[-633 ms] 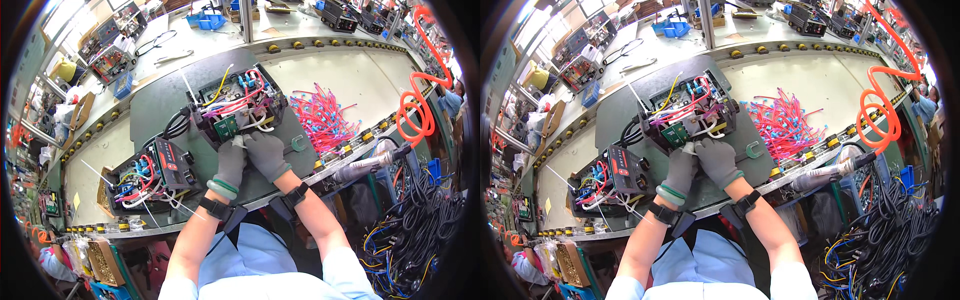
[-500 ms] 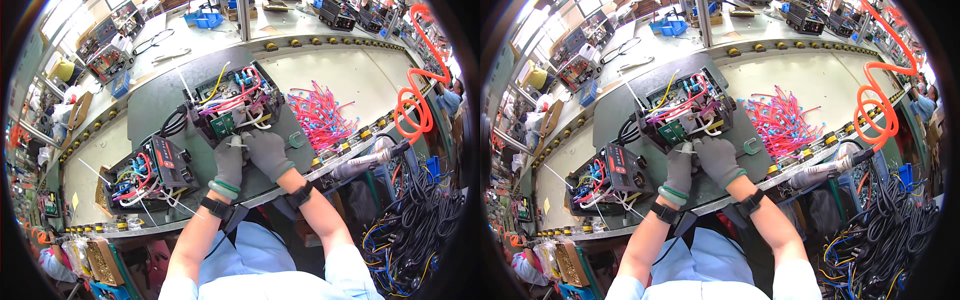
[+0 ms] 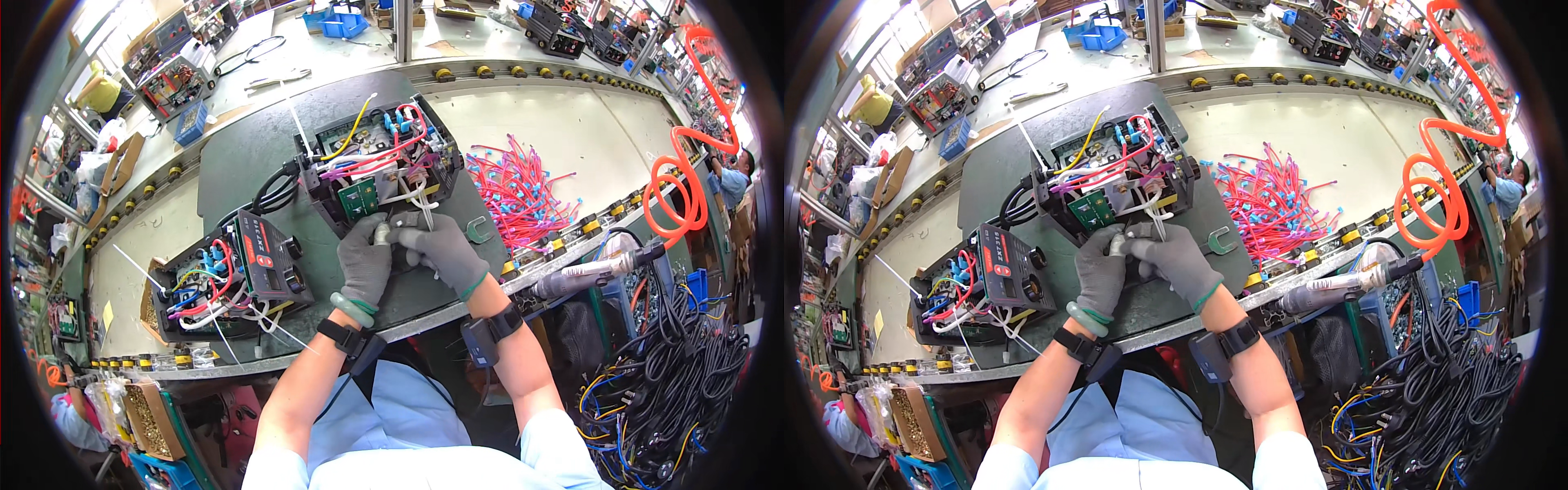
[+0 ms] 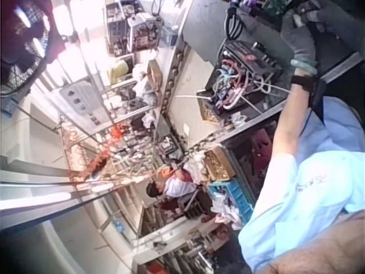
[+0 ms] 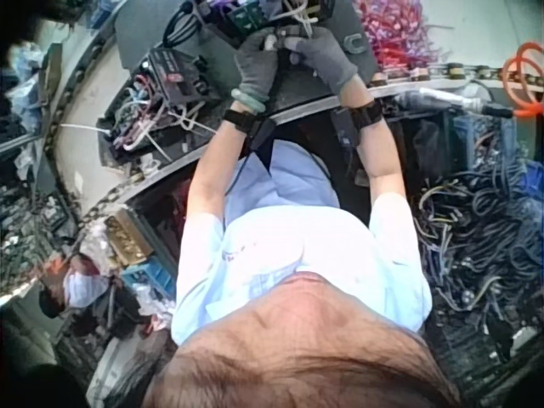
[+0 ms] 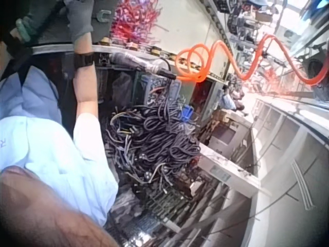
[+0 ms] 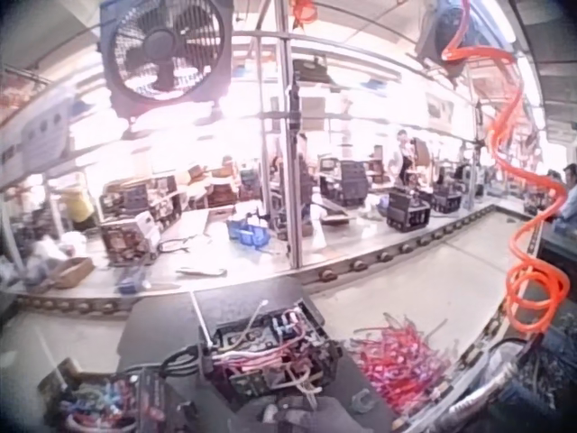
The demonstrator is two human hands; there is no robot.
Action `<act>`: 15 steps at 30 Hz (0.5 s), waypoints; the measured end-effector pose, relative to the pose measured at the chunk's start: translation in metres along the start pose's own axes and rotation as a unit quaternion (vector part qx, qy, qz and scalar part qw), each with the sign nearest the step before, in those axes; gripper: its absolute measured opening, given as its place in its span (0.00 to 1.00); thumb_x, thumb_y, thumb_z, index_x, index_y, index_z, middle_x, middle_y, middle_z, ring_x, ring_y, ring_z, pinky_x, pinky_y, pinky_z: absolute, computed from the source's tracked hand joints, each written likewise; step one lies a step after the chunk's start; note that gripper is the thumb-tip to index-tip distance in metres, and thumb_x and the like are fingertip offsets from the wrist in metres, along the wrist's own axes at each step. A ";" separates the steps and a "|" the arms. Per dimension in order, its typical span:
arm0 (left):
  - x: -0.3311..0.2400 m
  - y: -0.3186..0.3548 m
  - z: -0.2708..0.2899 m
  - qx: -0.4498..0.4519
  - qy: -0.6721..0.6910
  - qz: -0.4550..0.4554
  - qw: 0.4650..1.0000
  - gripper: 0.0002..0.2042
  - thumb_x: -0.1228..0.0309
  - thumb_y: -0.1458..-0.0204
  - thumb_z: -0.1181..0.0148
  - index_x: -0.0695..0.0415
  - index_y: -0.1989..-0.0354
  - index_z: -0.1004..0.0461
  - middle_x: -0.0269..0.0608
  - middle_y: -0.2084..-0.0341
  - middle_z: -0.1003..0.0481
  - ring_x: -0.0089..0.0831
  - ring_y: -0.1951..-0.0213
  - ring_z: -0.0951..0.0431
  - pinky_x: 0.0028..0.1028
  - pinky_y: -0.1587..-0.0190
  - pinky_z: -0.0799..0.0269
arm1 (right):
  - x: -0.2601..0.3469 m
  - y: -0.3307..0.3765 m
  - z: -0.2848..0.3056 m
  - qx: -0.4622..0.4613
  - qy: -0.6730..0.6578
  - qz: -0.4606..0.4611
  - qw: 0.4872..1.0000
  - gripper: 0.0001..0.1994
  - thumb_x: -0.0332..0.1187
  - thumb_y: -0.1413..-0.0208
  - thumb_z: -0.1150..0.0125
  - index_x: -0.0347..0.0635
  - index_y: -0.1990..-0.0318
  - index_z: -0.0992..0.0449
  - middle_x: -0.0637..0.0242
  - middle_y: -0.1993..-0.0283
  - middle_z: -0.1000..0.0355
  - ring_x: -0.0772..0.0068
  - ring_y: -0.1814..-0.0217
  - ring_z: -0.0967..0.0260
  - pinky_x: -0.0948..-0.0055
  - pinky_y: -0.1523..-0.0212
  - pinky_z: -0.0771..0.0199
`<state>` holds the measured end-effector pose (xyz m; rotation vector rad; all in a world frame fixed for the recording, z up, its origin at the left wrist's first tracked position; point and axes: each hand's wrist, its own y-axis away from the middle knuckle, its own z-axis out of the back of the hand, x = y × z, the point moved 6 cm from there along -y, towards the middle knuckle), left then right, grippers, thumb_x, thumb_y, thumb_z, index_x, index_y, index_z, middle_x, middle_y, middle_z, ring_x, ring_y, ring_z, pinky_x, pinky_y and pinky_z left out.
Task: Assembling internal components and securing wiring with zip ties inside a power supply unit on an industrial assembly line.
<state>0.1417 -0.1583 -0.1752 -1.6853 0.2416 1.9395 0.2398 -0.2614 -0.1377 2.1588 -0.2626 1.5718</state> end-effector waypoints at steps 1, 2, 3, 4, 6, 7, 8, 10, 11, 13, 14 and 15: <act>0.001 -0.001 0.002 0.001 0.001 0.000 1.000 0.09 0.76 0.44 0.40 0.62 0.56 0.20 0.44 0.66 0.18 0.27 0.64 0.20 0.28 0.57 0.25 | -0.005 -0.006 0.005 -0.043 0.009 -0.009 0.999 0.12 0.35 0.41 0.38 0.38 0.54 0.22 0.72 0.71 0.26 0.84 0.80 0.35 0.83 0.78 0.39; 0.000 -0.002 0.002 0.012 0.001 -0.014 1.000 0.08 0.76 0.43 0.41 0.63 0.56 0.20 0.40 0.66 0.19 0.23 0.65 0.22 0.25 0.61 0.26 | -0.009 -0.010 0.010 -0.087 0.017 -0.018 0.996 0.12 0.35 0.41 0.38 0.38 0.55 0.22 0.71 0.72 0.26 0.84 0.80 0.35 0.82 0.78 0.38; 0.000 -0.002 0.001 0.023 0.000 -0.029 0.999 0.08 0.76 0.41 0.42 0.63 0.56 0.21 0.35 0.67 0.20 0.19 0.67 0.25 0.22 0.64 0.27 | -0.012 -0.012 0.009 -0.089 0.018 -0.018 0.996 0.12 0.35 0.41 0.38 0.38 0.55 0.22 0.71 0.72 0.26 0.84 0.80 0.35 0.82 0.78 0.38; -0.002 -0.002 0.002 0.024 0.000 -0.027 0.999 0.08 0.76 0.41 0.42 0.63 0.56 0.21 0.35 0.67 0.20 0.19 0.67 0.25 0.22 0.64 0.27 | -0.012 -0.014 0.007 -0.090 0.039 -0.017 0.995 0.11 0.35 0.42 0.37 0.38 0.57 0.21 0.70 0.73 0.26 0.83 0.80 0.35 0.82 0.78 0.38; -0.008 -0.001 0.003 0.027 -0.021 -0.034 0.999 0.08 0.77 0.41 0.42 0.63 0.55 0.21 0.35 0.67 0.21 0.19 0.67 0.25 0.22 0.65 0.27 | -0.013 -0.017 0.007 -0.092 0.059 -0.018 0.994 0.10 0.35 0.42 0.37 0.39 0.59 0.21 0.70 0.74 0.26 0.83 0.80 0.35 0.81 0.78 0.37; -0.005 -0.001 0.003 0.026 -0.021 -0.034 0.999 0.08 0.77 0.41 0.42 0.63 0.55 0.21 0.35 0.67 0.21 0.19 0.67 0.25 0.22 0.65 0.27 | -0.013 -0.018 0.007 -0.090 0.055 -0.020 0.994 0.09 0.35 0.42 0.37 0.39 0.61 0.21 0.71 0.75 0.27 0.83 0.80 0.36 0.81 0.79 0.37; -0.001 -0.002 0.002 0.025 -0.014 -0.034 0.999 0.08 0.77 0.41 0.42 0.63 0.55 0.21 0.35 0.68 0.21 0.19 0.68 0.25 0.22 0.65 0.27 | -0.014 -0.019 0.006 -0.089 0.051 -0.023 0.994 0.08 0.35 0.41 0.38 0.40 0.63 0.21 0.71 0.76 0.27 0.84 0.80 0.36 0.81 0.79 0.38; 0.002 -0.003 0.002 0.022 -0.008 -0.032 0.999 0.08 0.77 0.41 0.42 0.63 0.54 0.22 0.35 0.68 0.21 0.19 0.68 0.25 0.22 0.65 0.27 | -0.012 -0.018 0.005 -0.086 0.054 -0.022 0.995 0.08 0.36 0.42 0.37 0.40 0.64 0.21 0.72 0.76 0.28 0.85 0.80 0.37 0.82 0.79 0.39; 0.002 -0.003 0.002 0.017 -0.009 -0.021 1.000 0.08 0.76 0.43 0.41 0.62 0.56 0.20 0.41 0.67 0.19 0.26 0.65 0.21 0.25 0.62 0.26 | -0.012 -0.017 0.004 -0.086 0.056 -0.021 0.994 0.08 0.37 0.42 0.37 0.41 0.65 0.22 0.73 0.77 0.28 0.85 0.80 0.38 0.82 0.79 0.40; 0.000 -0.003 0.002 0.012 -0.010 -0.009 1.000 0.08 0.76 0.44 0.39 0.60 0.58 0.19 0.46 0.65 0.18 0.32 0.63 0.17 0.29 0.58 0.25 | -0.015 -0.020 0.008 -0.099 0.082 -0.029 0.991 0.09 0.38 0.43 0.37 0.41 0.66 0.21 0.71 0.77 0.27 0.82 0.80 0.36 0.79 0.78 0.37; -0.002 -0.002 0.001 0.017 -0.003 -0.003 1.000 0.08 0.76 0.44 0.39 0.60 0.57 0.19 0.47 0.65 0.18 0.33 0.63 0.17 0.29 0.58 0.25 | -0.018 -0.023 0.012 -0.113 0.107 -0.036 0.987 0.10 0.39 0.43 0.36 0.40 0.66 0.20 0.69 0.77 0.27 0.79 0.80 0.35 0.77 0.77 0.35; -0.002 -0.002 0.001 0.021 0.005 0.003 1.000 0.08 0.76 0.44 0.39 0.60 0.57 0.19 0.47 0.64 0.18 0.35 0.62 0.17 0.29 0.58 0.25 | -0.024 -0.028 0.012 -0.114 0.108 -0.036 0.987 0.10 0.39 0.43 0.36 0.40 0.66 0.20 0.69 0.77 0.27 0.79 0.80 0.35 0.77 0.77 0.35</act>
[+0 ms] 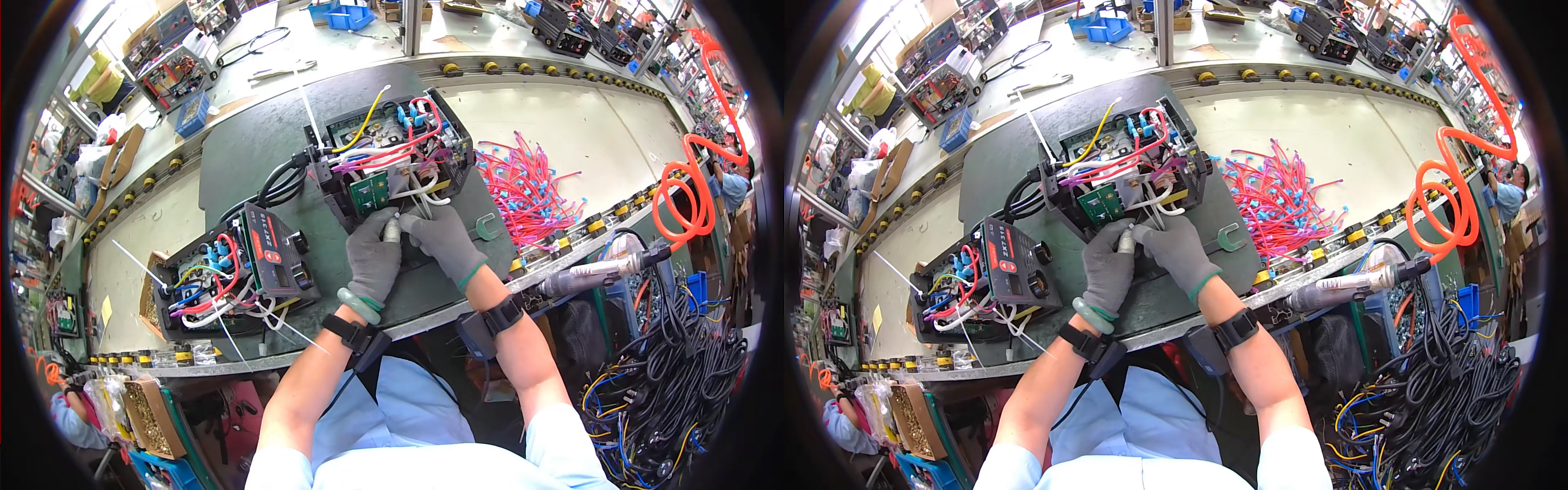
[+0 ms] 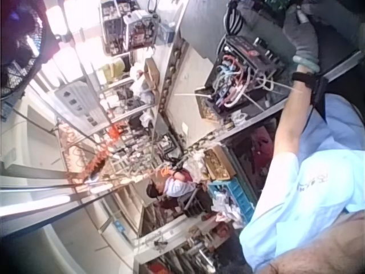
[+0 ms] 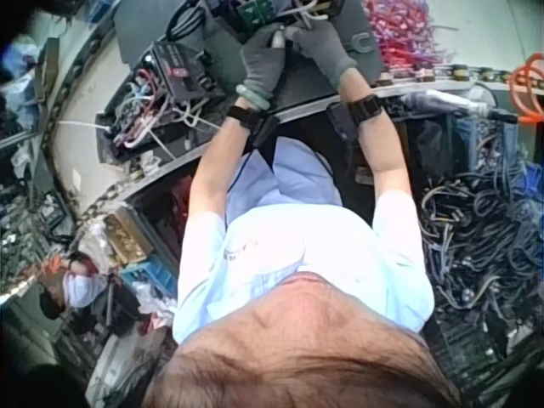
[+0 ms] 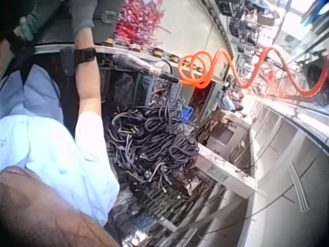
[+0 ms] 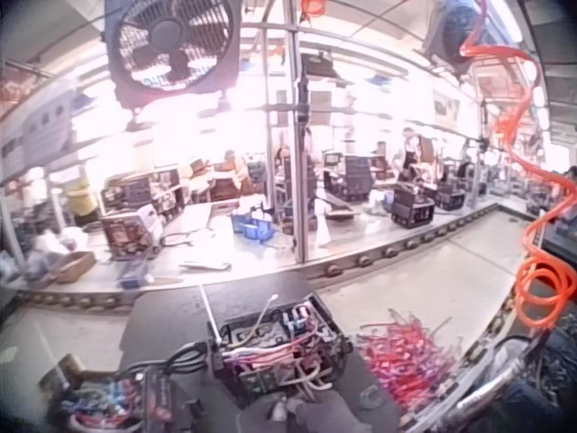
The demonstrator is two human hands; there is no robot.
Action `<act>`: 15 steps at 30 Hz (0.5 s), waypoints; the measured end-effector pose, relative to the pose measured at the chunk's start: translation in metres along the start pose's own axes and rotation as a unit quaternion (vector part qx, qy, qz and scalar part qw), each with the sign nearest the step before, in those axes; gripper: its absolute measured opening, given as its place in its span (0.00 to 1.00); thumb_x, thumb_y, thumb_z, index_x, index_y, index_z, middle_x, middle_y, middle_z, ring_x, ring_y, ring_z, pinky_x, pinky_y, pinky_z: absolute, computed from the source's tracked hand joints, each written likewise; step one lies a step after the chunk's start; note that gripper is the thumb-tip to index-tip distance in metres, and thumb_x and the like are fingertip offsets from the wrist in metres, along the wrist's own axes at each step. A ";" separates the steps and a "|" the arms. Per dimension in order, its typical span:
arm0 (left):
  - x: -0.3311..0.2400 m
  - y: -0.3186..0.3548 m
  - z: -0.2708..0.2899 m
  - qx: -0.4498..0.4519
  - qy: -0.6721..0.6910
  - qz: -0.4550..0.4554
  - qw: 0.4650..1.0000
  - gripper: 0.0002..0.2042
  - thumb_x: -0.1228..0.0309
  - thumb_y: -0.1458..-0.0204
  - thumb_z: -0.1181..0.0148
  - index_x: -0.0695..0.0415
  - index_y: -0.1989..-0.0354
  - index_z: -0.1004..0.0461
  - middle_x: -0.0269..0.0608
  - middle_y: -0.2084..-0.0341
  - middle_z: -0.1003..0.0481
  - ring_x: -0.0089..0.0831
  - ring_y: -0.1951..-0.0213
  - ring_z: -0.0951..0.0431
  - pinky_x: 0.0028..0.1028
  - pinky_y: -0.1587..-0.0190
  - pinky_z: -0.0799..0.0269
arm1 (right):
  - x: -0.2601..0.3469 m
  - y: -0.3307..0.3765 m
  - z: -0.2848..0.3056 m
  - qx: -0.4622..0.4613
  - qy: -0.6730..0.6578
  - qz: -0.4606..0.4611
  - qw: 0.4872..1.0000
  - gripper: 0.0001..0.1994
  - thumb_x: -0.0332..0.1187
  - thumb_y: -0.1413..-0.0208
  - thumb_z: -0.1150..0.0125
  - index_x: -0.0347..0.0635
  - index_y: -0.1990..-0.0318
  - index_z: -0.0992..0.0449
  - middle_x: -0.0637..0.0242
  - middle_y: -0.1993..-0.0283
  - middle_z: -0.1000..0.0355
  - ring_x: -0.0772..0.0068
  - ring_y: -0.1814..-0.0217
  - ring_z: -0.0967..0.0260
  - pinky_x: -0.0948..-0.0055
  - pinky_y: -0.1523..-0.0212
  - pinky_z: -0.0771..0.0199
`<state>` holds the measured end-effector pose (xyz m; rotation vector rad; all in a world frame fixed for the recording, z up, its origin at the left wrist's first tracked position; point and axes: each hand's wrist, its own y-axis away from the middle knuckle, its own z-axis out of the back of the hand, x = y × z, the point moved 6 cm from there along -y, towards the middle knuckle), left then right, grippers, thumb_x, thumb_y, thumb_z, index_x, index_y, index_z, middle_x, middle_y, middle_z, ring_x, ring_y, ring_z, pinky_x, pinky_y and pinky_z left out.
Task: Assembling internal components and securing wiring with zip ties inside a power supply unit on an industrial assembly line.
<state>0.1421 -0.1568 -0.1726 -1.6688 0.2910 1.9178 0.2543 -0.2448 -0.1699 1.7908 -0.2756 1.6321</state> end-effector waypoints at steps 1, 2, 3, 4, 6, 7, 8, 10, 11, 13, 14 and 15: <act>0.001 0.000 0.001 -0.001 -0.001 0.001 1.000 0.08 0.76 0.44 0.39 0.60 0.57 0.19 0.47 0.64 0.18 0.35 0.62 0.17 0.29 0.58 0.25 | 0.000 -0.008 0.000 -0.038 0.071 0.062 0.995 0.12 0.39 0.44 0.36 0.39 0.65 0.20 0.65 0.76 0.26 0.73 0.78 0.32 0.72 0.74 0.32; -0.002 0.001 0.002 -0.011 -0.012 -0.024 1.000 0.09 0.75 0.45 0.39 0.60 0.57 0.20 0.47 0.65 0.18 0.36 0.62 0.17 0.30 0.58 0.25 | 0.004 -0.011 0.001 -0.076 0.142 0.124 0.979 0.13 0.40 0.45 0.37 0.38 0.65 0.20 0.61 0.75 0.25 0.68 0.77 0.30 0.67 0.72 0.29; -0.005 0.002 0.003 -0.021 -0.022 -0.050 0.998 0.09 0.75 0.45 0.39 0.59 0.56 0.20 0.47 0.65 0.18 0.37 0.62 0.17 0.30 0.58 0.24 | 0.000 -0.014 0.003 -0.077 0.143 0.124 0.979 0.13 0.40 0.45 0.37 0.38 0.65 0.20 0.61 0.75 0.25 0.68 0.77 0.30 0.67 0.72 0.29; -0.006 0.002 0.004 -0.022 -0.022 -0.050 0.998 0.09 0.75 0.45 0.39 0.59 0.56 0.20 0.47 0.65 0.18 0.37 0.62 0.17 0.30 0.58 0.24 | 0.006 -0.016 0.004 -0.092 0.208 0.163 0.960 0.14 0.40 0.45 0.38 0.37 0.64 0.21 0.58 0.74 0.24 0.65 0.74 0.28 0.64 0.69 0.28; -0.018 0.004 0.004 -0.041 -0.047 -0.139 0.988 0.09 0.75 0.45 0.38 0.57 0.56 0.20 0.47 0.66 0.19 0.36 0.64 0.18 0.30 0.60 0.25 | 0.010 -0.013 0.009 -0.107 0.271 0.202 0.935 0.14 0.40 0.45 0.38 0.36 0.63 0.21 0.55 0.72 0.24 0.62 0.72 0.26 0.61 0.65 0.27; -0.019 0.003 0.006 -0.044 -0.049 -0.139 0.988 0.09 0.75 0.45 0.38 0.57 0.56 0.20 0.47 0.66 0.19 0.36 0.64 0.18 0.30 0.60 0.25 | 0.012 -0.009 0.009 -0.078 0.252 0.181 0.947 0.14 0.40 0.45 0.39 0.35 0.63 0.21 0.55 0.72 0.24 0.63 0.71 0.26 0.62 0.66 0.28; -0.014 0.002 0.005 -0.019 -0.041 -0.100 0.994 0.09 0.75 0.44 0.39 0.59 0.55 0.21 0.43 0.65 0.19 0.29 0.64 0.20 0.27 0.59 0.25 | 0.014 -0.003 0.006 -0.049 0.232 0.161 0.958 0.14 0.39 0.44 0.39 0.35 0.63 0.21 0.55 0.73 0.24 0.64 0.70 0.25 0.63 0.66 0.28; -0.010 0.002 0.003 0.005 -0.034 -0.062 0.997 0.09 0.76 0.43 0.39 0.60 0.55 0.21 0.40 0.63 0.19 0.22 0.64 0.22 0.24 0.58 0.26 | 0.015 0.011 0.005 -0.054 0.160 0.123 0.978 0.13 0.38 0.43 0.40 0.35 0.62 0.21 0.54 0.73 0.25 0.64 0.71 0.27 0.65 0.66 0.29; -0.009 0.002 0.002 -0.001 -0.038 -0.052 0.998 0.09 0.76 0.44 0.38 0.60 0.55 0.21 0.40 0.65 0.19 0.23 0.65 0.22 0.24 0.59 0.26 | 0.011 0.012 0.007 -0.071 0.090 0.088 0.989 0.13 0.37 0.43 0.40 0.35 0.62 0.21 0.54 0.73 0.25 0.65 0.72 0.28 0.65 0.66 0.29; -0.010 0.001 0.001 -0.003 -0.043 -0.041 0.998 0.09 0.76 0.44 0.38 0.60 0.56 0.21 0.40 0.66 0.19 0.23 0.66 0.22 0.24 0.60 0.26 | 0.007 0.010 0.008 -0.088 0.018 0.051 0.995 0.12 0.36 0.42 0.41 0.35 0.61 0.21 0.55 0.74 0.26 0.66 0.73 0.30 0.66 0.67 0.29; -0.013 0.001 0.002 -0.012 -0.053 -0.055 0.997 0.08 0.76 0.45 0.37 0.60 0.57 0.21 0.40 0.67 0.19 0.23 0.67 0.22 0.24 0.60 0.26 | 0.008 0.005 0.004 -0.068 0.035 0.059 0.995 0.12 0.36 0.42 0.41 0.36 0.62 0.21 0.58 0.74 0.27 0.69 0.73 0.32 0.67 0.67 0.30; -0.016 0.001 0.004 -0.020 -0.062 -0.069 0.995 0.08 0.76 0.45 0.37 0.60 0.57 0.20 0.40 0.68 0.19 0.23 0.68 0.22 0.24 0.61 0.26 | 0.008 0.001 0.001 -0.048 0.052 0.067 0.995 0.11 0.36 0.42 0.42 0.36 0.62 0.21 0.60 0.74 0.27 0.72 0.73 0.33 0.69 0.68 0.31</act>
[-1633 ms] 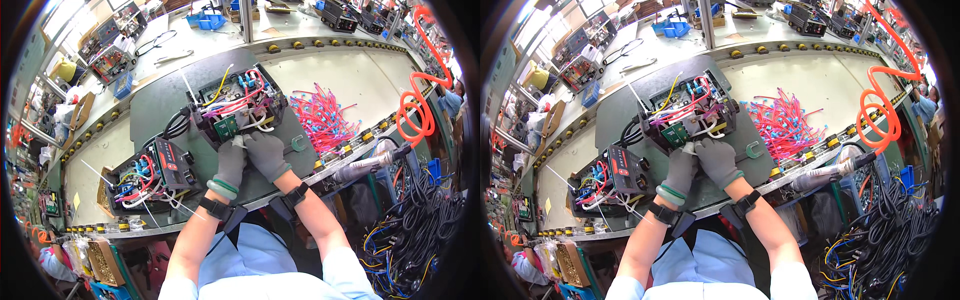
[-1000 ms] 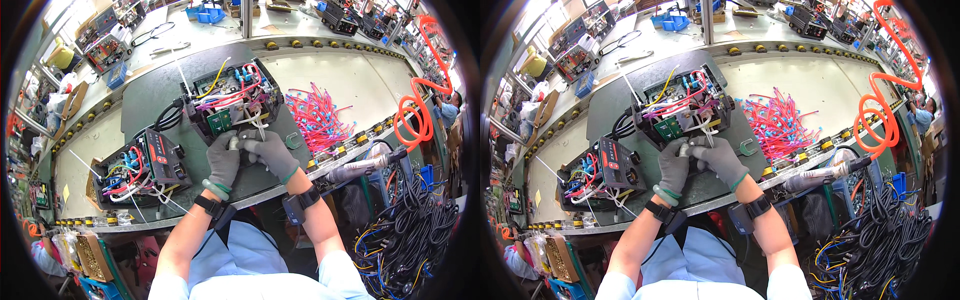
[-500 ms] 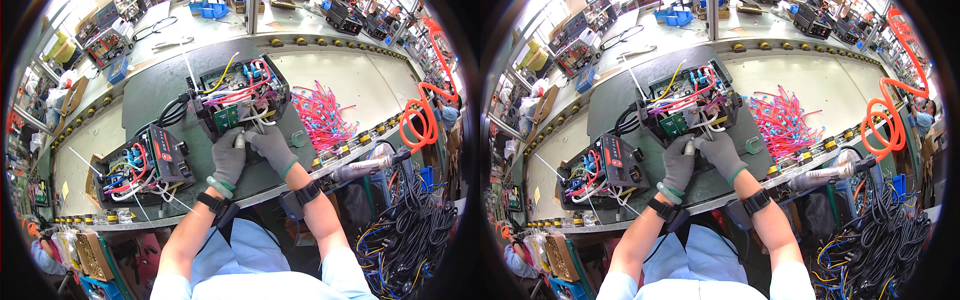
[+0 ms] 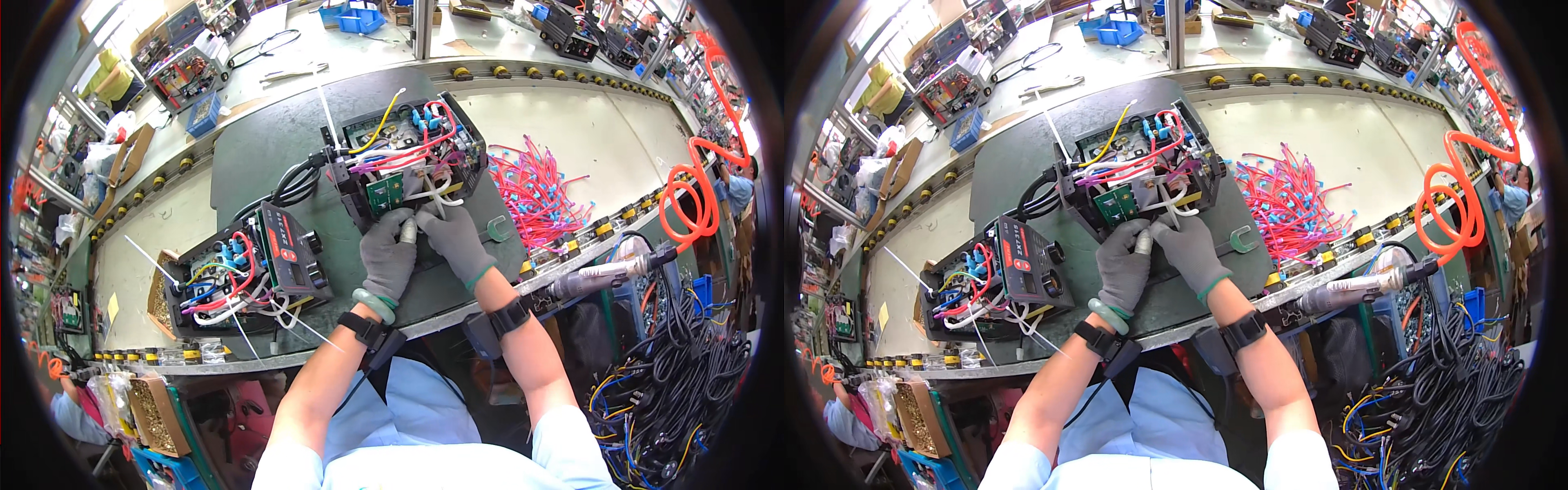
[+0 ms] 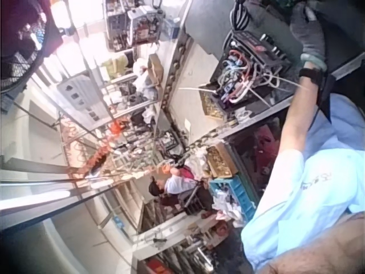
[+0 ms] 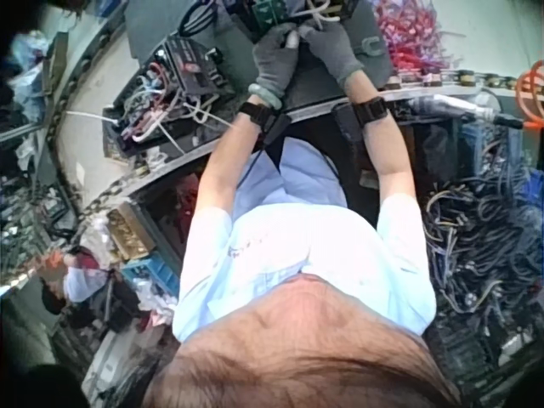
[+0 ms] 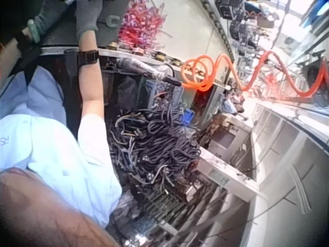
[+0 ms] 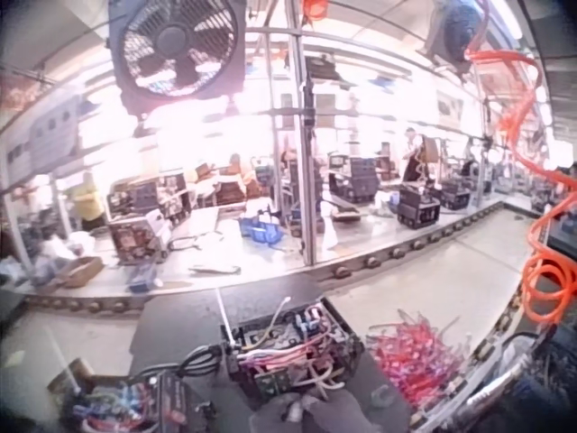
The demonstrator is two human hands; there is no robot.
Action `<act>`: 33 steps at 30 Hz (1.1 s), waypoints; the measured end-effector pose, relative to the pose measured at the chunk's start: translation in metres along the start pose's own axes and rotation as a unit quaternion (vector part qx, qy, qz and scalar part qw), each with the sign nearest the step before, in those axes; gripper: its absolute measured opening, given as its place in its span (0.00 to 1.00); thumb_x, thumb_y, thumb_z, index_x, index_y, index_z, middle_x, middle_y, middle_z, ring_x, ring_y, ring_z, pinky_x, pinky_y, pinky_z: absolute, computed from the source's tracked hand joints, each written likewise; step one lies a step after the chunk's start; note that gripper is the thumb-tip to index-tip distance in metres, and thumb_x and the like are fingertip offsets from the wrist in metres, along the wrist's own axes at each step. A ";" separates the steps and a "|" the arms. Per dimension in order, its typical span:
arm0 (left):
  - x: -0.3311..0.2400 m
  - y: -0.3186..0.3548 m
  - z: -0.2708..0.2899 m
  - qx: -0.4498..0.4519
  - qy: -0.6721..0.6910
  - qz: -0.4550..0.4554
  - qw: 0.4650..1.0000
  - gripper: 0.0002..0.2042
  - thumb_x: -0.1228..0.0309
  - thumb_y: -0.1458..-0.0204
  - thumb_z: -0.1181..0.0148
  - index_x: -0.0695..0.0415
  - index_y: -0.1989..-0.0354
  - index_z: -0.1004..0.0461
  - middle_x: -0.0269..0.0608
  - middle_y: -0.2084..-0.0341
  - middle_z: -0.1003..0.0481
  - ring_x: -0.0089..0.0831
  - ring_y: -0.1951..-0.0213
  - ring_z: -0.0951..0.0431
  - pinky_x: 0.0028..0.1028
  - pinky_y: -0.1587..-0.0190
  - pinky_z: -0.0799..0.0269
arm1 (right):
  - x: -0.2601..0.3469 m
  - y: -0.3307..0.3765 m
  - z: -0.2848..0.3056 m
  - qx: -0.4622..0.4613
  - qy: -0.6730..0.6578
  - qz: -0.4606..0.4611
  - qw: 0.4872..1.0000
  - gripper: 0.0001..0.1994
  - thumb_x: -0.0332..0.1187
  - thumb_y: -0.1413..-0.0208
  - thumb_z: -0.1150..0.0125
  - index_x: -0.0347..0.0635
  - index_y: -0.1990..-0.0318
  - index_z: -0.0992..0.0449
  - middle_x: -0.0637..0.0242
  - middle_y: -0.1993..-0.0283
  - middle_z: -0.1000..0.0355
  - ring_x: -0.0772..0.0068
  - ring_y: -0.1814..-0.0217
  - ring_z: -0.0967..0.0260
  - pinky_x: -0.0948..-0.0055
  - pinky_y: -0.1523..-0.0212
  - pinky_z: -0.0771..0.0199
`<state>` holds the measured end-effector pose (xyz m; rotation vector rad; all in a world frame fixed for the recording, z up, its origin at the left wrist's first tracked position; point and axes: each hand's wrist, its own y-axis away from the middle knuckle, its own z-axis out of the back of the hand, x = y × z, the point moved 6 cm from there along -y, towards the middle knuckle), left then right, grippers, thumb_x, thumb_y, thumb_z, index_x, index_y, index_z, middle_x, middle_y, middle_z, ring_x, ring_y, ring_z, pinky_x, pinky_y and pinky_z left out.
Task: Assembling internal components and securing wiring with zip ties inside a power supply unit on an industrial assembly line.
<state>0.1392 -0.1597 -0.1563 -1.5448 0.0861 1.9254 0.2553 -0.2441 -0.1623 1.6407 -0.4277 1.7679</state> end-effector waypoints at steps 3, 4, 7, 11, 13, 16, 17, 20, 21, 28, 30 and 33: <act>-0.003 -0.001 0.000 -0.015 -0.036 -0.047 0.998 0.07 0.75 0.45 0.36 0.60 0.58 0.20 0.40 0.69 0.19 0.22 0.69 0.22 0.25 0.63 0.26 | 0.003 0.002 0.002 -0.027 0.083 0.121 0.989 0.11 0.37 0.41 0.42 0.37 0.63 0.23 0.68 0.74 0.29 0.77 0.73 0.34 0.71 0.70 0.33; -0.001 0.000 -0.001 -0.015 -0.035 -0.050 0.998 0.07 0.75 0.45 0.36 0.60 0.58 0.20 0.40 0.69 0.19 0.22 0.69 0.22 0.25 0.63 0.26 | 0.000 0.010 0.005 -0.029 0.083 0.123 0.989 0.11 0.37 0.41 0.42 0.37 0.63 0.23 0.68 0.74 0.29 0.77 0.73 0.34 0.71 0.70 0.33; 0.004 0.003 0.000 0.001 -0.024 -0.020 1.000 0.07 0.75 0.45 0.37 0.60 0.59 0.20 0.41 0.68 0.19 0.24 0.68 0.22 0.25 0.62 0.26 | 0.001 0.036 0.016 -0.004 0.070 0.066 0.995 0.11 0.37 0.41 0.42 0.37 0.62 0.25 0.70 0.74 0.30 0.79 0.74 0.34 0.71 0.72 0.34; 0.003 0.001 -0.002 0.017 -0.008 -0.017 1.000 0.07 0.76 0.45 0.37 0.61 0.58 0.20 0.41 0.67 0.19 0.24 0.66 0.20 0.25 0.59 0.26 | 0.011 0.029 0.008 0.074 -0.059 -0.067 0.993 0.13 0.40 0.40 0.40 0.37 0.63 0.25 0.67 0.75 0.30 0.79 0.76 0.34 0.72 0.74 0.34; 0.015 0.002 -0.002 0.010 0.041 0.000 0.999 0.08 0.75 0.45 0.37 0.60 0.57 0.21 0.43 0.66 0.19 0.27 0.64 0.19 0.27 0.58 0.25 | 0.008 0.007 0.001 0.039 0.073 0.041 0.996 0.13 0.40 0.42 0.40 0.36 0.64 0.23 0.62 0.74 0.27 0.72 0.76 0.30 0.69 0.72 0.30; -0.011 0.003 0.001 0.026 -0.080 -0.103 0.991 0.14 0.74 0.41 0.43 0.55 0.46 0.26 0.49 0.64 0.19 0.41 0.60 0.18 0.33 0.56 0.24 | -0.003 -0.005 0.009 -0.056 0.092 0.065 0.992 0.14 0.40 0.45 0.38 0.35 0.62 0.21 0.54 0.69 0.23 0.57 0.68 0.25 0.62 0.63 0.26; -0.018 0.005 0.002 0.020 -0.118 -0.144 0.982 0.16 0.73 0.40 0.45 0.53 0.43 0.28 0.51 0.63 0.19 0.46 0.58 0.18 0.34 0.56 0.24 | -0.006 -0.007 0.014 -0.107 0.108 0.054 0.987 0.15 0.39 0.46 0.38 0.35 0.61 0.21 0.51 0.67 0.23 0.53 0.65 0.24 0.61 0.61 0.26; -0.026 0.005 -0.009 0.145 -0.242 -0.119 0.952 0.23 0.72 0.40 0.48 0.45 0.35 0.37 0.51 0.65 0.21 0.49 0.64 0.19 0.41 0.62 0.24 | -0.005 -0.015 0.011 -0.129 0.066 0.176 0.974 0.12 0.36 0.44 0.39 0.34 0.63 0.22 0.69 0.75 0.28 0.80 0.72 0.33 0.71 0.72 0.31; -0.020 0.006 -0.017 0.216 -0.333 -0.087 0.914 0.25 0.71 0.40 0.48 0.43 0.33 0.39 0.51 0.66 0.21 0.49 0.67 0.19 0.42 0.64 0.24 | -0.010 -0.014 0.017 -0.136 0.065 0.176 0.973 0.12 0.36 0.44 0.39 0.34 0.63 0.22 0.69 0.75 0.28 0.80 0.72 0.33 0.71 0.72 0.31; -0.009 0.002 -0.009 0.255 -0.477 -0.102 0.835 0.35 0.69 0.47 0.45 0.38 0.29 0.47 0.46 0.68 0.22 0.46 0.73 0.18 0.44 0.74 0.25 | -0.005 0.035 0.015 -0.023 -0.047 0.064 0.997 0.14 0.39 0.45 0.38 0.36 0.70 0.26 0.60 0.75 0.29 0.65 0.75 0.37 0.65 0.69 0.33; -0.013 0.000 -0.009 0.255 -0.486 -0.095 0.830 0.33 0.67 0.46 0.44 0.40 0.29 0.46 0.46 0.68 0.22 0.45 0.73 0.18 0.43 0.75 0.25 | -0.004 0.040 0.015 -0.026 -0.011 0.106 0.994 0.12 0.38 0.40 0.40 0.38 0.67 0.26 0.76 0.77 0.37 0.85 0.74 0.41 0.76 0.72 0.39; -0.041 -0.003 0.001 0.247 -0.472 -0.081 0.843 0.29 0.64 0.45 0.43 0.45 0.33 0.39 0.46 0.72 0.22 0.48 0.72 0.19 0.46 0.71 0.26 | 0.018 0.061 0.035 -0.142 0.047 0.153 0.977 0.12 0.39 0.40 0.41 0.37 0.63 0.25 0.59 0.76 0.31 0.65 0.75 0.37 0.65 0.67 0.32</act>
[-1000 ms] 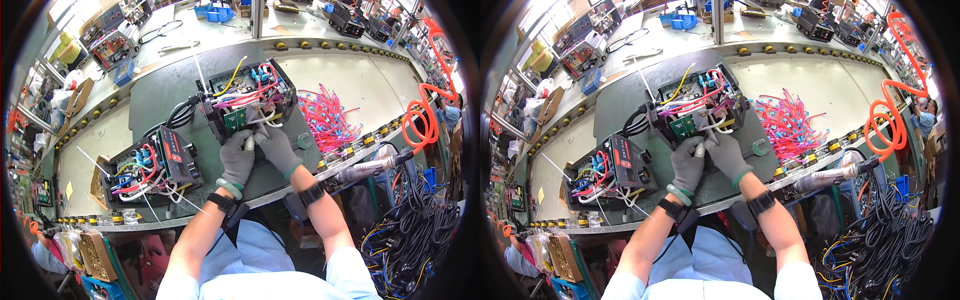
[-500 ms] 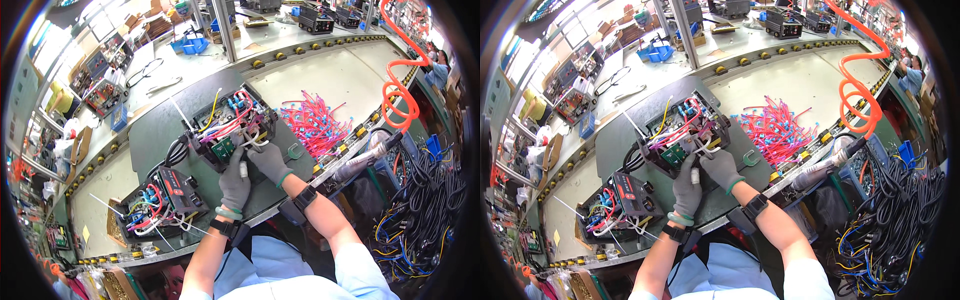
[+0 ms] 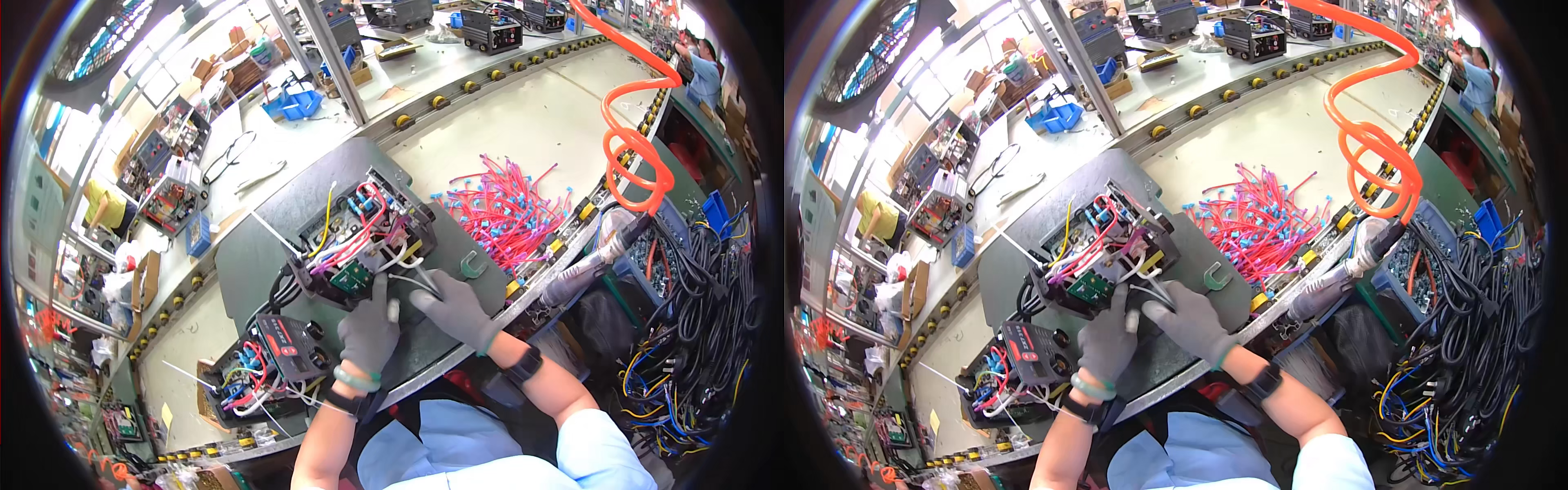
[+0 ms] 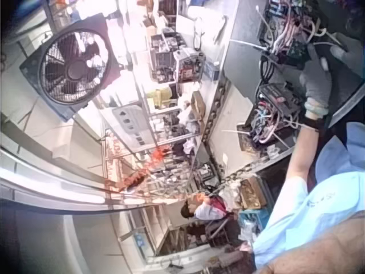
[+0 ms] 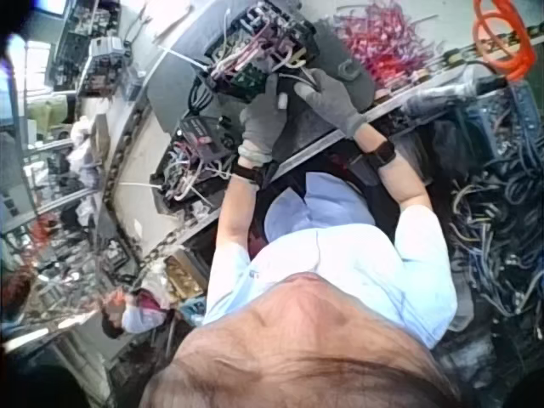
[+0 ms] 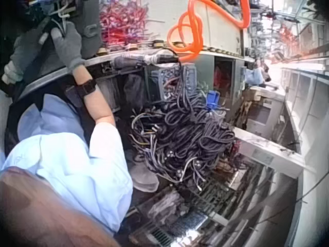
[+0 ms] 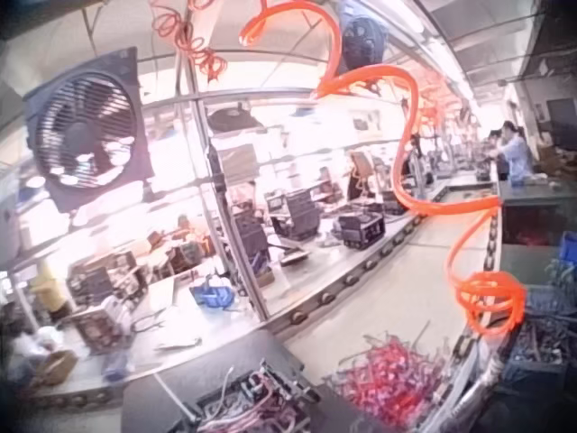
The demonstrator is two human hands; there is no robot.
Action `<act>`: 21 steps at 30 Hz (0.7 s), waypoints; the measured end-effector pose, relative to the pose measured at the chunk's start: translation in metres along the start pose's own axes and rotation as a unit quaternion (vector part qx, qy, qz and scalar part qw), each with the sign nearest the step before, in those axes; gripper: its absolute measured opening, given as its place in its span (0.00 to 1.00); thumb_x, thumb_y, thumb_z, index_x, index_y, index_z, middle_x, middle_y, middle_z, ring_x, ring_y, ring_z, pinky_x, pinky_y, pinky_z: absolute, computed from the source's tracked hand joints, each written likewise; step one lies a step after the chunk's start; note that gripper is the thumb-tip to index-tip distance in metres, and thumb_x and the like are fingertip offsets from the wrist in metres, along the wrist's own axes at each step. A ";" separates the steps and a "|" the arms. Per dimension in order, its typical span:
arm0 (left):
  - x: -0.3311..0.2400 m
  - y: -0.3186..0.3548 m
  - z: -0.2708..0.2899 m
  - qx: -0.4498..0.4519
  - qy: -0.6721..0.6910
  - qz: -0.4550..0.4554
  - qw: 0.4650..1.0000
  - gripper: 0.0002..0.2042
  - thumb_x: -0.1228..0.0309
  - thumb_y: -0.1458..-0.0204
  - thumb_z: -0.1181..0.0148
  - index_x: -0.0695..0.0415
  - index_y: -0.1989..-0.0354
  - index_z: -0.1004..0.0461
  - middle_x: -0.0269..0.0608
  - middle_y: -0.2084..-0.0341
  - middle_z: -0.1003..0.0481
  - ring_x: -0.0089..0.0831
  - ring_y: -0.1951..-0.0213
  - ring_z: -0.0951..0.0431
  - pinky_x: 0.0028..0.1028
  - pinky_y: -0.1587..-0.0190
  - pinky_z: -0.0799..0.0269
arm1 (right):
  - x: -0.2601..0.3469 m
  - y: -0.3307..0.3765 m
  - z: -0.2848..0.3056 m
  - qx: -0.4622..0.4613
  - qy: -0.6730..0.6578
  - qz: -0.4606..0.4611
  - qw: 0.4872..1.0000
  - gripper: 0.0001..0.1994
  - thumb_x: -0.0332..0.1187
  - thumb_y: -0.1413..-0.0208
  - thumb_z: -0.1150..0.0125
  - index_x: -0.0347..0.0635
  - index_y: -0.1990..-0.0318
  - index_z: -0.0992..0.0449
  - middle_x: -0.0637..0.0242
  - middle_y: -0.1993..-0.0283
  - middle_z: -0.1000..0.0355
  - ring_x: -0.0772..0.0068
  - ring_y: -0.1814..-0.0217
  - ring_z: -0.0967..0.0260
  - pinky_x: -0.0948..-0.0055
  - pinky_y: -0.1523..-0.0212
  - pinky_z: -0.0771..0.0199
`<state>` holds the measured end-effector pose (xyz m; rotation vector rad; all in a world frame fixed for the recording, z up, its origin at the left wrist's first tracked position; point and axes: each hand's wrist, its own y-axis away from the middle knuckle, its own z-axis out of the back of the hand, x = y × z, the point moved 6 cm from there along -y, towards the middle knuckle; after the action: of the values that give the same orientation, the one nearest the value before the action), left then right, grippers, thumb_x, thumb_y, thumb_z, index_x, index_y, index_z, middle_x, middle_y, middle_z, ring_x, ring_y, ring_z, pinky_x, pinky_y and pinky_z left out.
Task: Assembling internal components and securing wiring with zip ties inside a power supply unit on an industrial assembly line.
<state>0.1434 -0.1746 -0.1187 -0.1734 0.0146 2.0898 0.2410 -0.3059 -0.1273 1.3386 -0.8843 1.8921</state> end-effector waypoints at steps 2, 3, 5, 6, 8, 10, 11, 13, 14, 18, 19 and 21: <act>-0.012 0.005 0.033 -0.034 -0.039 -0.035 0.998 0.23 0.60 0.44 0.42 0.48 0.40 0.32 0.44 0.75 0.22 0.47 0.74 0.20 0.44 0.73 0.27 | -0.004 0.001 0.020 -0.025 0.007 0.029 0.999 0.11 0.35 0.38 0.44 0.37 0.56 0.25 0.62 0.77 0.32 0.70 0.75 0.36 0.68 0.68 0.31; -0.019 0.003 0.056 -0.082 -0.010 -0.043 0.996 0.16 0.63 0.45 0.42 0.50 0.48 0.26 0.43 0.75 0.22 0.46 0.74 0.20 0.45 0.73 0.28 | 0.005 0.002 0.031 -0.019 -0.063 0.032 0.997 0.10 0.33 0.37 0.46 0.36 0.55 0.25 0.65 0.77 0.32 0.75 0.75 0.36 0.71 0.70 0.32; -0.043 -0.009 0.102 -0.215 -0.007 -0.124 0.969 0.10 0.69 0.51 0.42 0.51 0.59 0.23 0.43 0.62 0.23 0.43 0.60 0.21 0.42 0.59 0.28 | 0.021 0.003 0.044 -0.015 -0.161 0.037 0.986 0.09 0.28 0.35 0.50 0.36 0.53 0.25 0.71 0.77 0.33 0.86 0.74 0.38 0.78 0.74 0.36; -0.056 -0.017 0.117 -0.265 -0.020 -0.179 0.947 0.10 0.71 0.54 0.41 0.52 0.62 0.23 0.45 0.55 0.24 0.44 0.51 0.23 0.43 0.51 0.30 | 0.023 0.002 0.045 -0.018 -0.160 0.033 0.986 0.09 0.28 0.35 0.50 0.36 0.53 0.25 0.71 0.77 0.33 0.86 0.74 0.38 0.78 0.74 0.36; -0.058 -0.046 0.114 -0.285 -0.077 -0.193 0.936 0.11 0.72 0.56 0.41 0.53 0.63 0.23 0.46 0.50 0.27 0.45 0.46 0.28 0.43 0.46 0.34 | 0.025 -0.005 0.035 0.000 -0.251 -0.030 0.968 0.11 0.29 0.34 0.54 0.38 0.49 0.27 0.74 0.77 0.35 0.88 0.78 0.44 0.82 0.77 0.43; -0.058 -0.059 0.108 -0.304 -0.134 -0.208 0.920 0.12 0.73 0.59 0.41 0.54 0.63 0.23 0.47 0.45 0.30 0.46 0.40 0.34 0.44 0.41 0.39 | 0.031 -0.012 0.023 -0.003 -0.251 -0.014 0.968 0.11 0.30 0.33 0.54 0.39 0.48 0.29 0.74 0.76 0.35 0.87 0.79 0.44 0.82 0.78 0.44; -0.058 -0.067 0.102 -0.260 -0.160 -0.203 0.930 0.13 0.75 0.59 0.42 0.55 0.62 0.22 0.50 0.45 0.31 0.49 0.40 0.34 0.46 0.41 0.38 | 0.032 -0.014 0.017 -0.006 -0.268 -0.020 0.963 0.10 0.31 0.33 0.53 0.37 0.51 0.29 0.72 0.77 0.34 0.85 0.77 0.41 0.79 0.76 0.39; -0.058 -0.074 0.101 -0.191 -0.144 -0.198 0.951 0.13 0.75 0.58 0.42 0.57 0.62 0.20 0.52 0.44 0.32 0.52 0.41 0.33 0.46 0.40 0.37 | 0.026 -0.017 0.007 0.001 -0.258 -0.023 0.966 0.09 0.34 0.32 0.52 0.36 0.57 0.31 0.69 0.78 0.33 0.81 0.76 0.36 0.74 0.73 0.35; -0.058 -0.075 0.101 -0.189 -0.146 -0.202 0.950 0.13 0.75 0.58 0.42 0.57 0.62 0.20 0.52 0.44 0.32 0.52 0.41 0.33 0.46 0.40 0.37 | 0.023 -0.020 0.004 -0.003 -0.261 -0.024 0.965 0.09 0.34 0.32 0.52 0.36 0.57 0.31 0.69 0.78 0.33 0.81 0.76 0.36 0.74 0.73 0.35; -0.044 -0.085 0.106 -0.178 -0.002 -0.170 0.969 0.08 0.72 0.55 0.38 0.59 0.67 0.20 0.51 0.49 0.28 0.49 0.48 0.28 0.39 0.44 0.31 | 0.012 -0.034 -0.009 0.010 -0.347 -0.105 0.932 0.08 0.34 0.33 0.51 0.39 0.58 0.30 0.69 0.77 0.32 0.82 0.78 0.37 0.77 0.77 0.38; -0.037 -0.089 0.109 -0.158 0.103 -0.133 0.973 0.07 0.73 0.55 0.37 0.60 0.66 0.20 0.50 0.52 0.27 0.47 0.51 0.26 0.38 0.47 0.29 | 0.009 -0.034 -0.012 -0.003 -0.415 -0.156 0.897 0.07 0.34 0.33 0.50 0.40 0.59 0.30 0.69 0.77 0.32 0.82 0.80 0.38 0.79 0.79 0.39; -0.027 -0.091 0.110 -0.155 0.201 -0.114 0.960 0.06 0.75 0.54 0.35 0.61 0.67 0.21 0.48 0.57 0.26 0.40 0.59 0.23 0.33 0.55 0.26 | 0.012 -0.028 -0.018 0.005 -0.424 -0.184 0.887 0.06 0.33 0.34 0.49 0.41 0.59 0.29 0.69 0.77 0.31 0.82 0.81 0.39 0.79 0.81 0.41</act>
<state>0.2226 -0.1432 -0.0005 -0.7544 -0.0841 1.7856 0.2510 -0.2742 -0.1165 2.2107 -0.9111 0.9833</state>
